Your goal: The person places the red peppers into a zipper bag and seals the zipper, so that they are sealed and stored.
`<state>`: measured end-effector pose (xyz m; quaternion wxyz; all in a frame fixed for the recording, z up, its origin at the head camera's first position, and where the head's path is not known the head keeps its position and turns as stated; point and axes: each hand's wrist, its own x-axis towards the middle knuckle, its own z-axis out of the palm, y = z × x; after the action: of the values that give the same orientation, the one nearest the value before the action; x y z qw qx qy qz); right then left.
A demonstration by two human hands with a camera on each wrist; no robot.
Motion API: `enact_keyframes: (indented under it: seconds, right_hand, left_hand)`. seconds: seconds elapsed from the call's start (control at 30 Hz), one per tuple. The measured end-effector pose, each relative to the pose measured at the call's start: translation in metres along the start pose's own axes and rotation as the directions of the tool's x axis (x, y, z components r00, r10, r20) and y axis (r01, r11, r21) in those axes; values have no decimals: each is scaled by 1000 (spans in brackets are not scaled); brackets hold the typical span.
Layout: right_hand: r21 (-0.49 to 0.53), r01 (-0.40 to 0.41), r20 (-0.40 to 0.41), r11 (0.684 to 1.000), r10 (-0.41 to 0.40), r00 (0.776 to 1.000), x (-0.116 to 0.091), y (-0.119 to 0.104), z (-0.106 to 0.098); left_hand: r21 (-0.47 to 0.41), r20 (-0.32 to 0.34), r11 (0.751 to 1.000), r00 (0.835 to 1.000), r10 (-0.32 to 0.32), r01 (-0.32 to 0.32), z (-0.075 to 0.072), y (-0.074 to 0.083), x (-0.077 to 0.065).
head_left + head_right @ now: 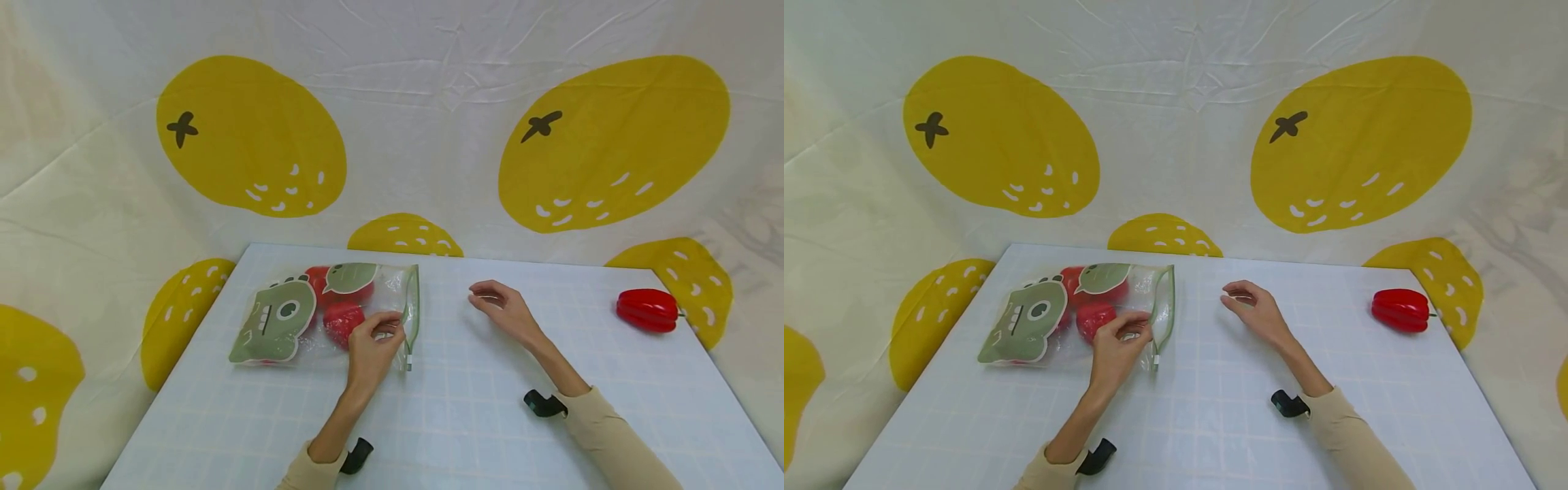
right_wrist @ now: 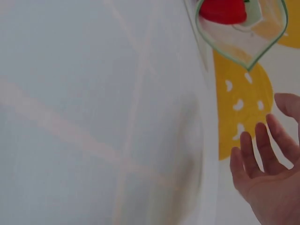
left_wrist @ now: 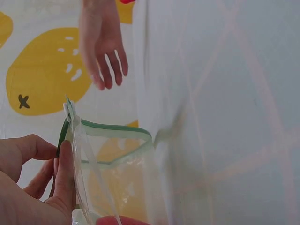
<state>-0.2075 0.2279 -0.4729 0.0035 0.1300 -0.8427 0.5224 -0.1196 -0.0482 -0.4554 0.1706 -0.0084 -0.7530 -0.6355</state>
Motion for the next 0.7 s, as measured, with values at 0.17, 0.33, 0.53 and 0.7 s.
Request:
enact_keyframes:
  seconds: [0.17,0.33,0.53,0.7]
  right_hand:
    - [-19,27,-48,999,-28,998,-4,7,-12]
    - [-61,52,-92,997,-57,994,-8,12,-25]
    - [-94,64,-134,993,-76,988,-13,17,-38]
    - [-145,44,-187,989,-71,980,-17,21,-50]
  left_hand:
    - [13,5,1000,1000,-4,3,0,-1,0]
    - [10,8,1000,1000,-7,7,1,-1,-1]
    - [-4,4,1000,1000,-13,13,0,1,-1]
    - [4,2,1000,1000,-7,7,0,1,-1]
